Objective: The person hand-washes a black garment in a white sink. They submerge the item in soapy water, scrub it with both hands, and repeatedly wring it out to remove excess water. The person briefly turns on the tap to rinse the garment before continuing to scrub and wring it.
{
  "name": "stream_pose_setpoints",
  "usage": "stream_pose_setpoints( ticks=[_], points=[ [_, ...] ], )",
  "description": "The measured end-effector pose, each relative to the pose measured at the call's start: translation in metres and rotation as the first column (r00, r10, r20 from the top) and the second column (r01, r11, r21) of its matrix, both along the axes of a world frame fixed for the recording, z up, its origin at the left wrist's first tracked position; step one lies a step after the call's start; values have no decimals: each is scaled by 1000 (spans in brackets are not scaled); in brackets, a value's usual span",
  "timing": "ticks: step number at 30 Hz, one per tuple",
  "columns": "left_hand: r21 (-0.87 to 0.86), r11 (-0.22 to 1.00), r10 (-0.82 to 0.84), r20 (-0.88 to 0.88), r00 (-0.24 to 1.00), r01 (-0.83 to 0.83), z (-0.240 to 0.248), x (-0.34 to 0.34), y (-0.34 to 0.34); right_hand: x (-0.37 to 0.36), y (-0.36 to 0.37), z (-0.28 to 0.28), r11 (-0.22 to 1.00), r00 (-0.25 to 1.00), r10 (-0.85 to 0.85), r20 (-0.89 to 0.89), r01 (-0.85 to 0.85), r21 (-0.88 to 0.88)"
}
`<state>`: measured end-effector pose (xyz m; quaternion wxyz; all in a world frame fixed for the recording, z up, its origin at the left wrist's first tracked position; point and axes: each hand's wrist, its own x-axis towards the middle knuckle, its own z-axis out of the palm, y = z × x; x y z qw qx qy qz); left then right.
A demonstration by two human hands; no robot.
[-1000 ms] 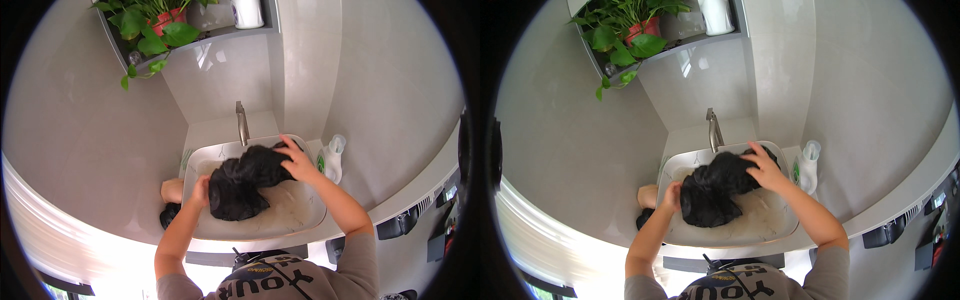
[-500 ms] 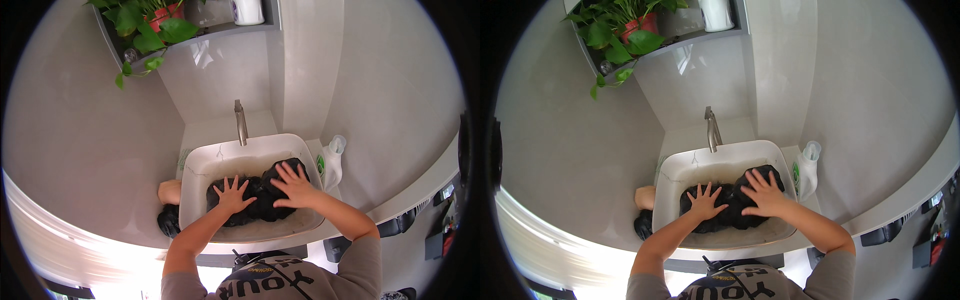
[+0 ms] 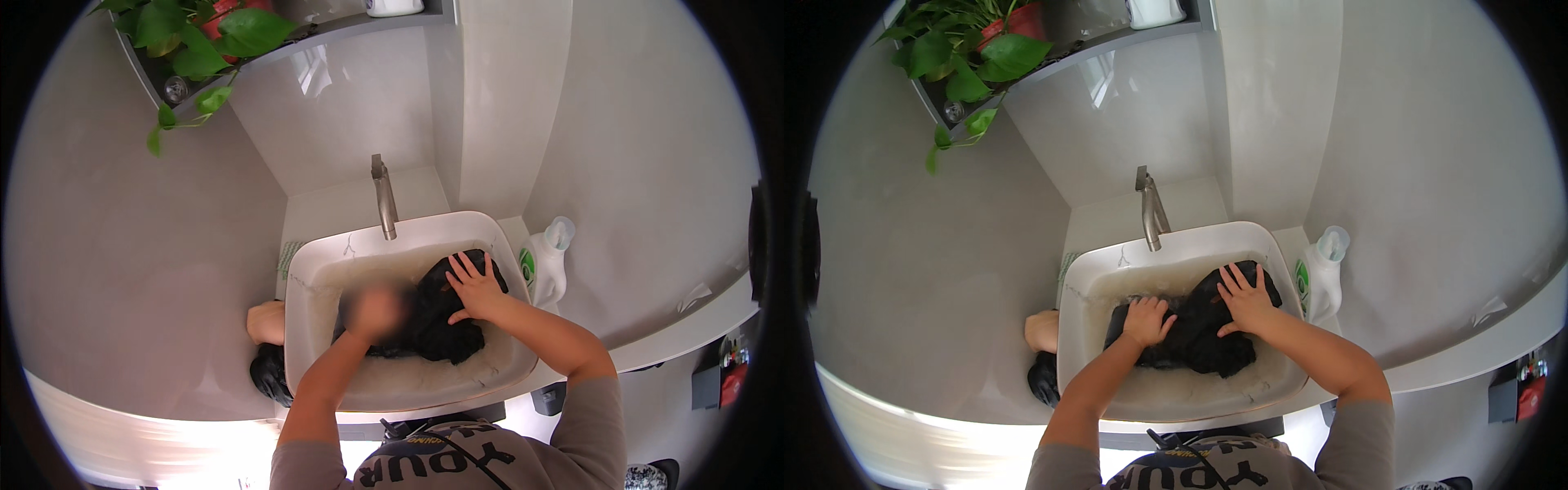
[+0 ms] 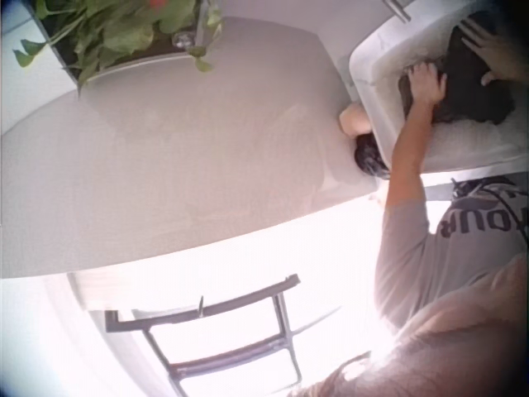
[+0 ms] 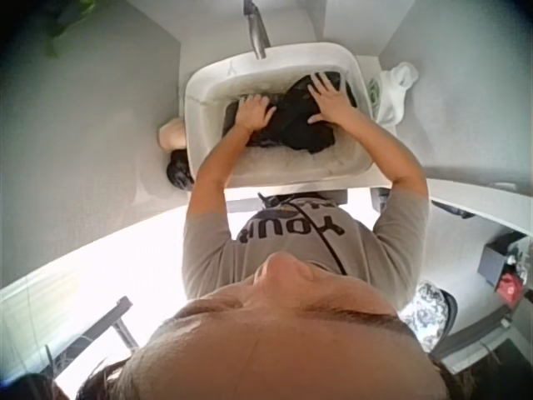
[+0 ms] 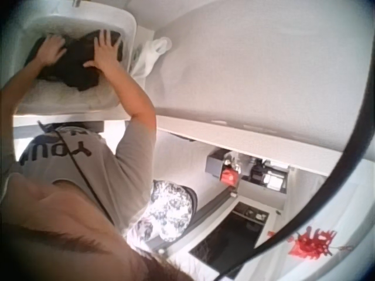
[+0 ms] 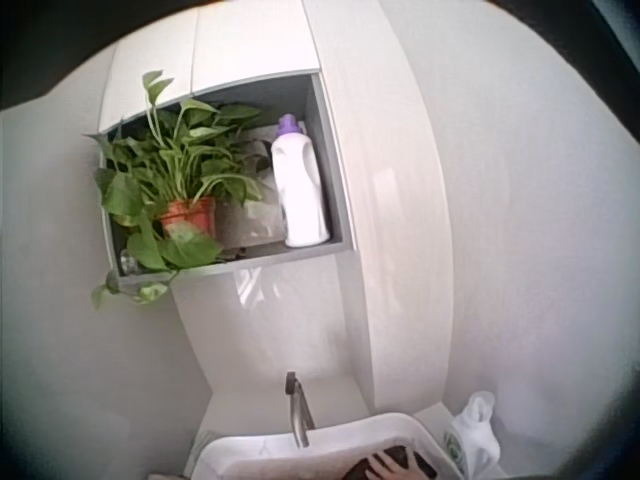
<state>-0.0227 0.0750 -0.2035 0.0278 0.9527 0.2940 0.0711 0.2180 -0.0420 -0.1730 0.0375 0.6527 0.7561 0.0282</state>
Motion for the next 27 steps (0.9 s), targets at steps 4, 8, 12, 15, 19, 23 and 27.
stream_pose_setpoints(
  ticks=[4,8,12,15,19,23,27],
  points=[
    [51,998,-54,188,981,45,-13,7,15,-5,13,-11,1000,995,29,92,-28,-13],
    [-74,997,-19,120,993,28,-5,7,14,-15,23,-2,993,980,35,197,-12,-115],
    [-538,843,196,286,938,-12,-12,-14,49,-7,38,23,970,982,75,176,-31,-240],
    [-391,914,255,335,907,-113,34,-24,66,19,50,32,995,981,-30,-192,12,-94],
    [-407,897,178,-22,984,-172,39,-42,73,6,77,28,995,995,59,-75,-53,82],
    [-555,828,47,-77,996,-82,40,-35,58,-17,78,9,987,981,98,169,-74,-142],
    [-658,748,-68,-208,976,-88,35,-44,53,-31,70,-1,961,963,201,182,-158,-225]
  ],
)
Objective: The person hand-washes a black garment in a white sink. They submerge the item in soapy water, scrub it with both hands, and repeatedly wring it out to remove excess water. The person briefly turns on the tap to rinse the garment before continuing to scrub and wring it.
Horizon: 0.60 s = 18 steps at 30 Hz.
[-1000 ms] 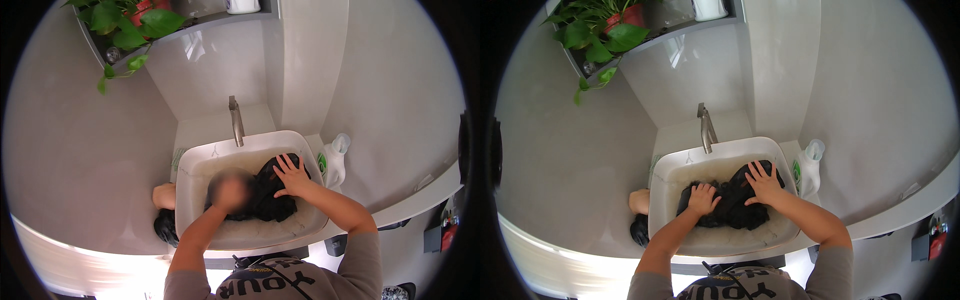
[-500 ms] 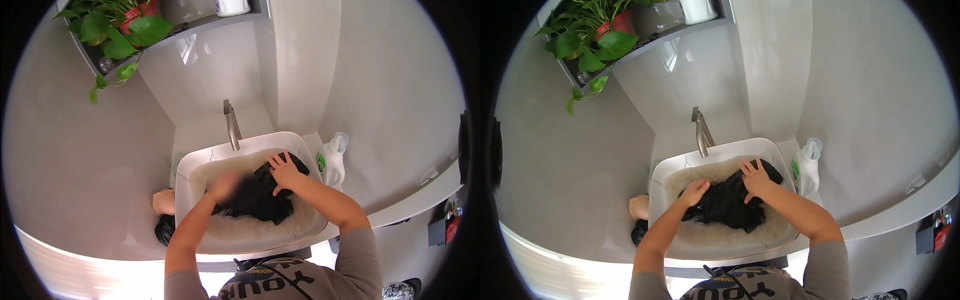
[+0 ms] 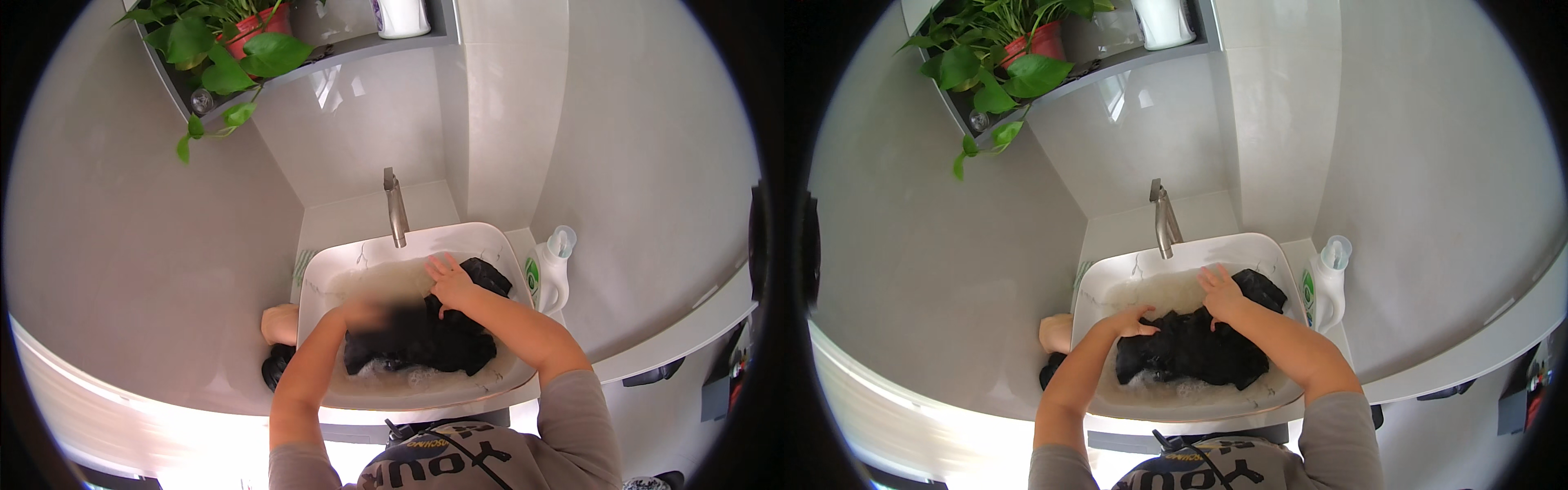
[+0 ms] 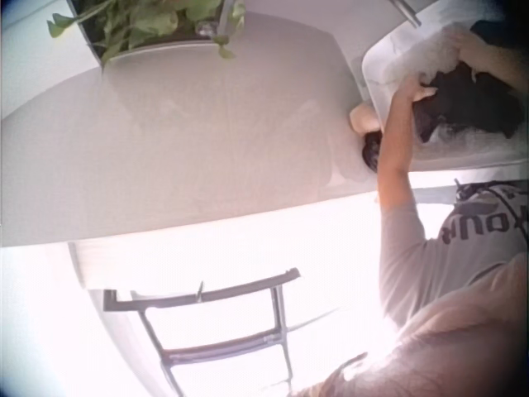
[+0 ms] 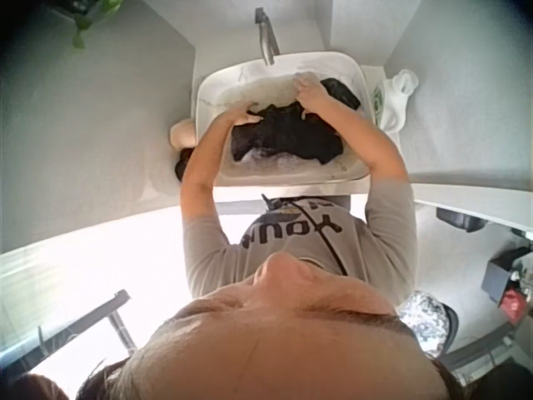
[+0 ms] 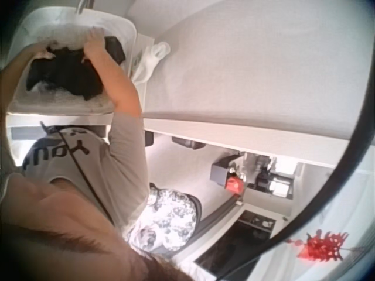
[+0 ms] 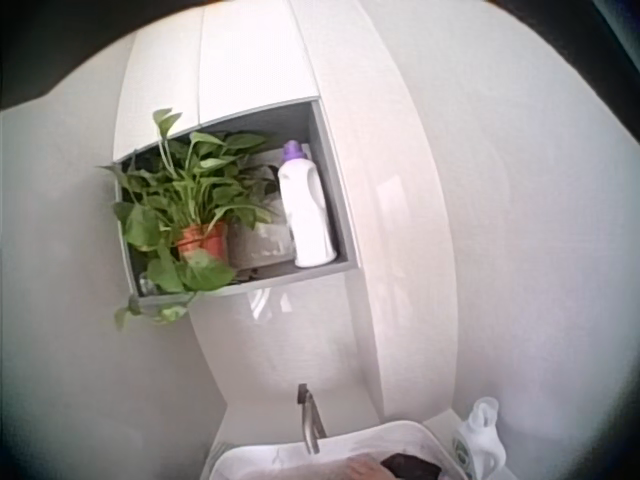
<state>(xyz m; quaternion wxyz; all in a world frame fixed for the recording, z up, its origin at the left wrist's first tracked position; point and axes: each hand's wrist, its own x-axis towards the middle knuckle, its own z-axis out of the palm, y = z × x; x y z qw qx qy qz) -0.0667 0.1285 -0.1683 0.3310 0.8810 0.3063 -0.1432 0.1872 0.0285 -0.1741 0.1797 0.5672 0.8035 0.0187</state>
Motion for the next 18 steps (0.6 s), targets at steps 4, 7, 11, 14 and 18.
stream_pose_setpoints(
  ticks=[4,7,11,14,18],
  points=[
    [-200,979,33,21,999,-28,-46,-14,-6,-4,-13,-5,985,985,122,-120,-106,135],
    [-137,984,100,-80,992,-110,-7,-5,-40,-1,-29,12,964,975,166,-145,-129,234],
    [-19,996,86,135,987,-84,37,-16,-59,15,-45,41,929,952,165,-257,-63,364],
    [33,985,137,440,887,-169,33,-43,-53,18,-51,80,901,950,183,-254,-59,429],
    [250,873,219,566,795,-419,70,-36,-65,26,-55,116,871,957,133,-257,11,491]
  ],
)
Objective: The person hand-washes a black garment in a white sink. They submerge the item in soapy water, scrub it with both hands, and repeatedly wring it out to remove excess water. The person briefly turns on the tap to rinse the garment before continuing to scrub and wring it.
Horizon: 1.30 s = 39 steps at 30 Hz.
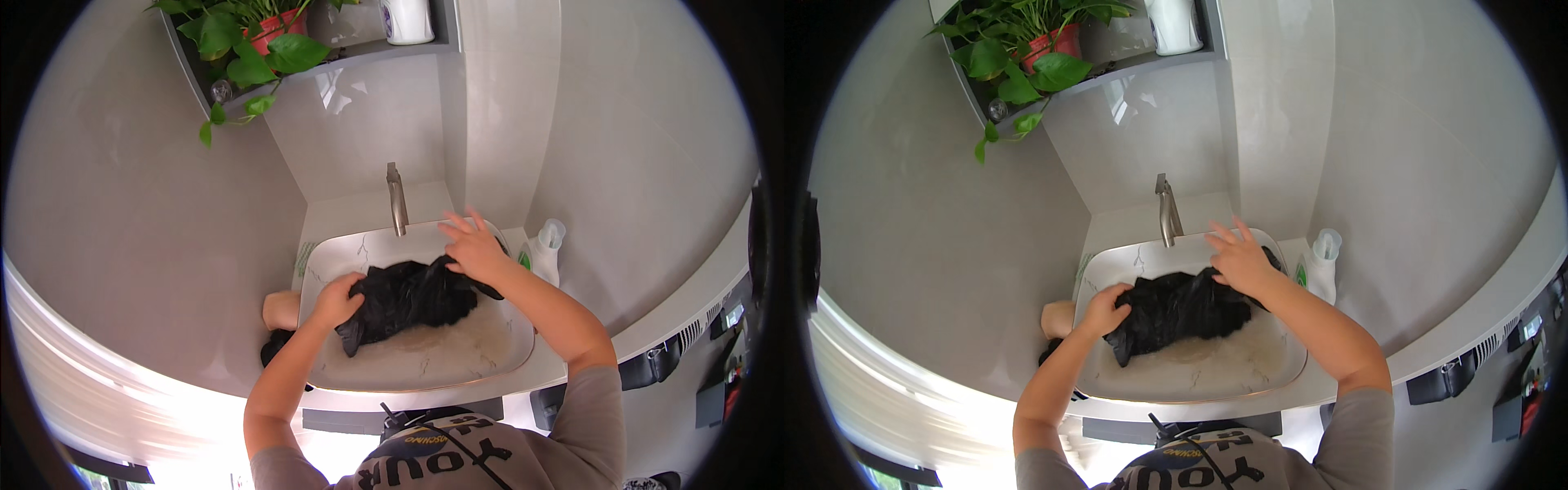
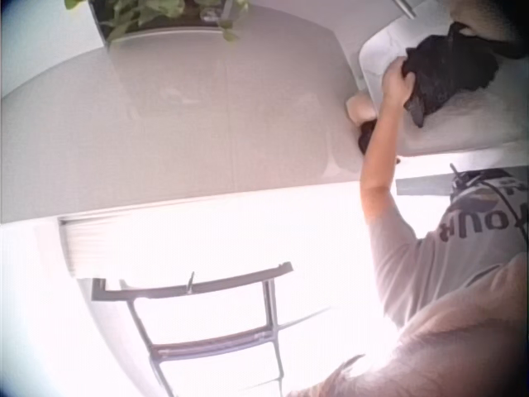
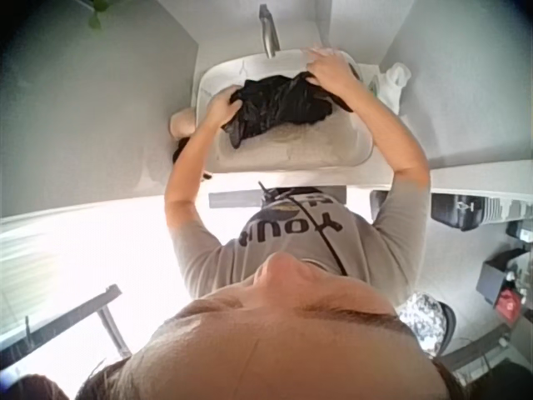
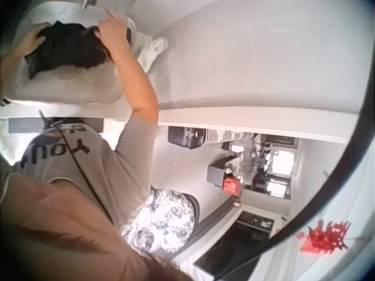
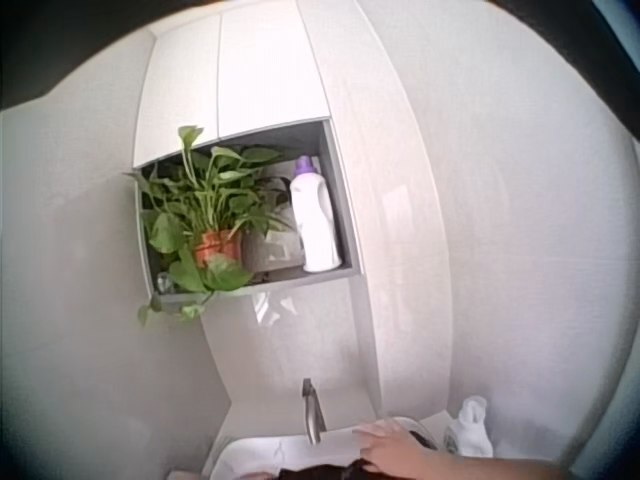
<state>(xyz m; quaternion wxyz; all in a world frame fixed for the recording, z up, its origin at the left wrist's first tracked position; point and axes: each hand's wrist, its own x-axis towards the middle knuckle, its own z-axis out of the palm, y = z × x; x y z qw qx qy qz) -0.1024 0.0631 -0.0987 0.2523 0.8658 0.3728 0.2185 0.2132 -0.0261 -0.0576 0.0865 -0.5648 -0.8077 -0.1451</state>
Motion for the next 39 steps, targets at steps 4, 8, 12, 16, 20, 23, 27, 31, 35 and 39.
stream_pose_setpoints(
  ticks=[4,8,12,16,20,23,27,31,35,39],
  points=[
    [330,937,77,133,988,-117,-12,-1,-4,-5,-8,14,975,1000,14,-27,-8,223],
    [484,874,168,-226,959,-39,-30,-8,-4,-4,-11,-20,944,998,43,52,-58,326],
    [500,814,-55,-440,896,295,-55,-21,-5,-9,-28,-48,965,991,79,106,-102,242],
    [347,734,-384,-498,778,584,-43,-21,-20,-17,-54,-51,984,974,174,148,-178,13],
    [369,752,-387,-422,820,546,-39,-9,-24,-22,-73,-40,951,982,186,5,-179,-253],
    [418,831,-265,-283,922,367,-50,18,-29,0,-74,-62,998,997,61,52,-60,-21],
    [238,944,-91,-483,871,230,-67,63,-46,6,-78,-63,955,984,-144,108,166,-245],
    [108,974,-89,-630,772,200,-82,85,-45,-7,-70,-81,925,982,-116,148,161,-343],
    [160,960,-66,-670,740,231,-92,89,-39,-19,-61,-94,929,978,-67,196,133,-345],
    [212,937,-68,-669,740,278,-103,90,-36,-19,-53,-97,928,979,-32,199,104,-359]
  ],
)
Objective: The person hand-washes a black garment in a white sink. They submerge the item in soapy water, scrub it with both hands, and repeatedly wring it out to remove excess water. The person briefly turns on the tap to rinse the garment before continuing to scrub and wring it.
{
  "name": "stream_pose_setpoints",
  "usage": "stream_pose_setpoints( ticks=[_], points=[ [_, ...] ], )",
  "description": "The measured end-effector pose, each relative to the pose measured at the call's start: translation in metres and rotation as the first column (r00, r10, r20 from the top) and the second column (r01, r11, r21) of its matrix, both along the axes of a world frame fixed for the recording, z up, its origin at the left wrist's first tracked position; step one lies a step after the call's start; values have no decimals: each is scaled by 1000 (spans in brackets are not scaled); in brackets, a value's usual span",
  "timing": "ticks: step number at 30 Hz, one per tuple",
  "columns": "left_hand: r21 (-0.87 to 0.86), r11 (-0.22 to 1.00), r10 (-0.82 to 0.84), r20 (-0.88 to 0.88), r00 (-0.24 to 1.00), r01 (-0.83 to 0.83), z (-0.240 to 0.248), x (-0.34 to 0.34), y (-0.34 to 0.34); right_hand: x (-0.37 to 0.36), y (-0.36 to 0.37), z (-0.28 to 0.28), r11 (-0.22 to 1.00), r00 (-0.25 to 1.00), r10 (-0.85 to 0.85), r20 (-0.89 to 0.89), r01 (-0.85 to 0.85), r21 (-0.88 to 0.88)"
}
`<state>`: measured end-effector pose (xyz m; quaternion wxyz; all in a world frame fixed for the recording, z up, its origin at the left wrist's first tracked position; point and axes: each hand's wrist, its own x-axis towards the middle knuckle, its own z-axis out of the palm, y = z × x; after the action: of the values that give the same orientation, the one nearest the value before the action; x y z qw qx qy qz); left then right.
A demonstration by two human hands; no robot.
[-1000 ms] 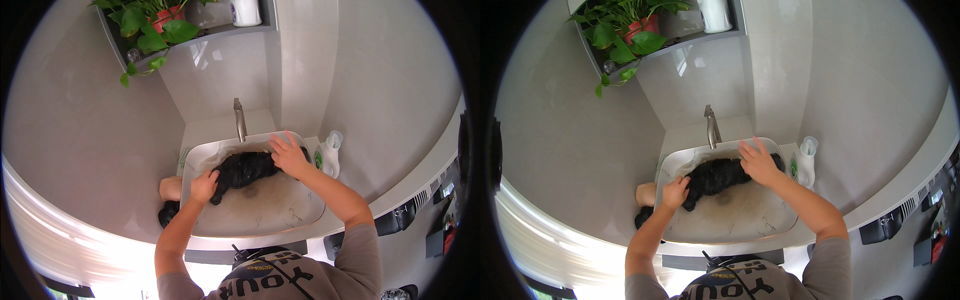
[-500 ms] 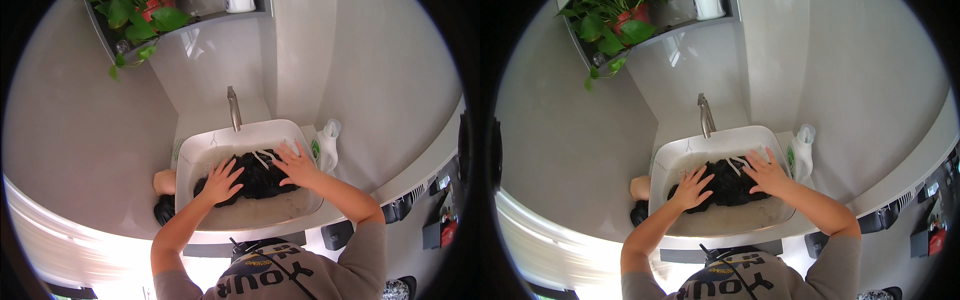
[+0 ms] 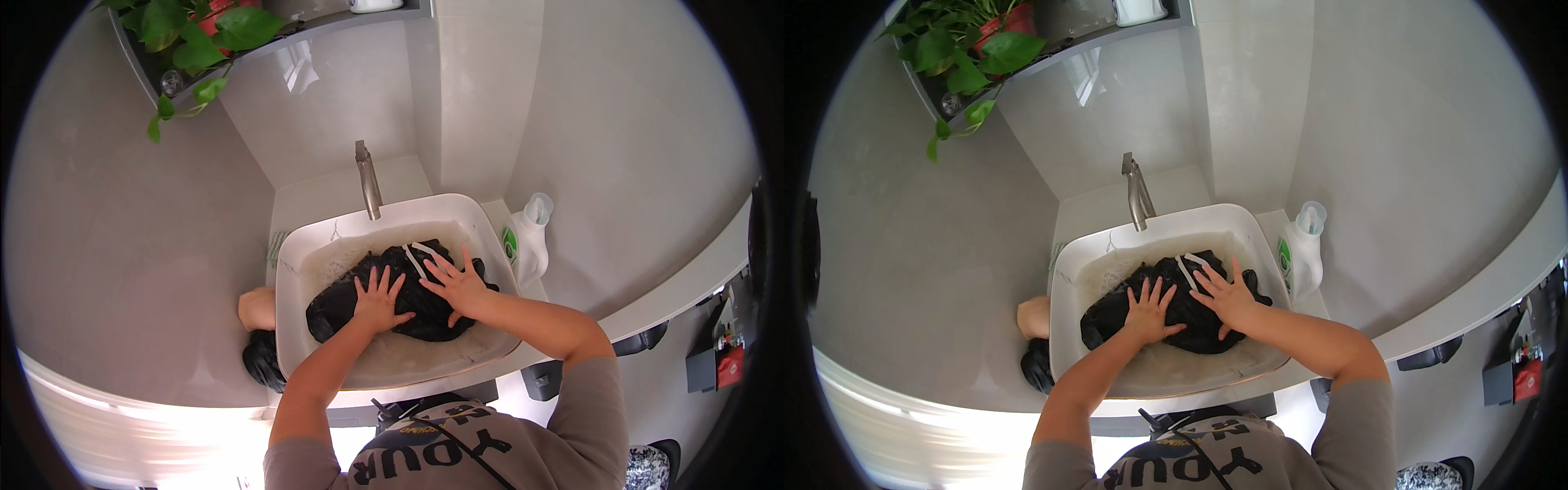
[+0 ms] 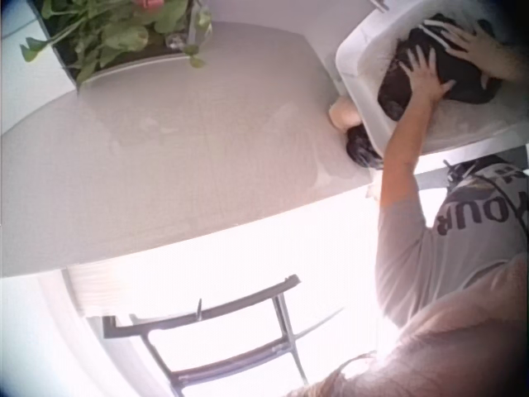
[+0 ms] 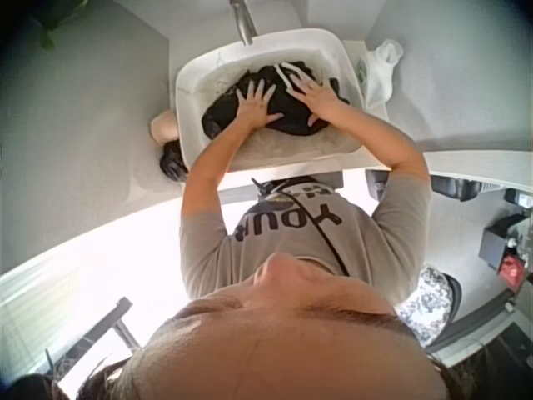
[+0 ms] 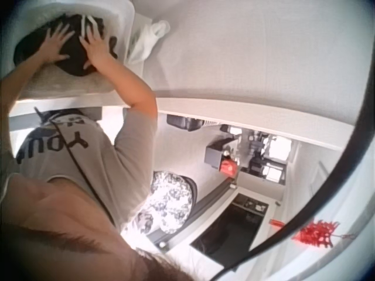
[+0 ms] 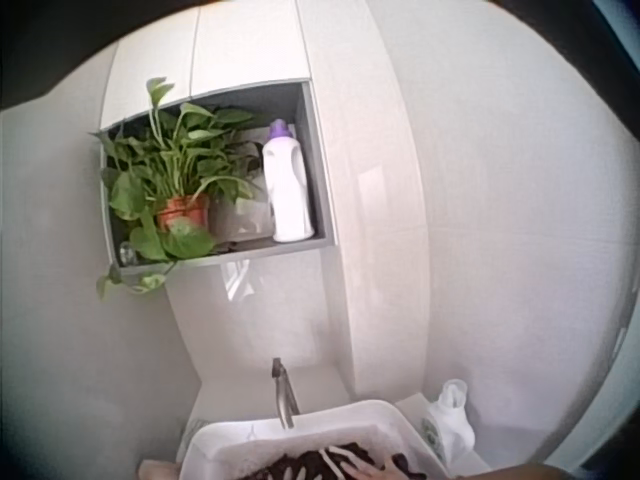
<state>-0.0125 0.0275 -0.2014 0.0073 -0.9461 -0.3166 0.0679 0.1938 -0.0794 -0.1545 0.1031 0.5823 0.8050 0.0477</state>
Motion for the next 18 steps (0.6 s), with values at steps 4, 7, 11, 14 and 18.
stream_pose_setpoints(
  ticks=[4,7,11,14,18],
  points=[
    [-8,996,-92,82,992,93,-15,-4,13,-1,12,-17,999,997,43,62,-41,-21],
    [-27,993,-112,106,988,116,-17,-5,15,-5,19,-24,999,993,48,105,-45,-29],
    [29,993,-115,192,975,112,-23,-5,15,-2,25,-31,999,999,30,15,-30,17],
    [-26,992,-114,164,980,120,-21,-9,15,6,21,-30,991,994,87,-71,-79,112],
    [26,997,-68,21,997,68,22,-32,15,18,0,6,986,996,-11,85,-4,164]
  ],
)
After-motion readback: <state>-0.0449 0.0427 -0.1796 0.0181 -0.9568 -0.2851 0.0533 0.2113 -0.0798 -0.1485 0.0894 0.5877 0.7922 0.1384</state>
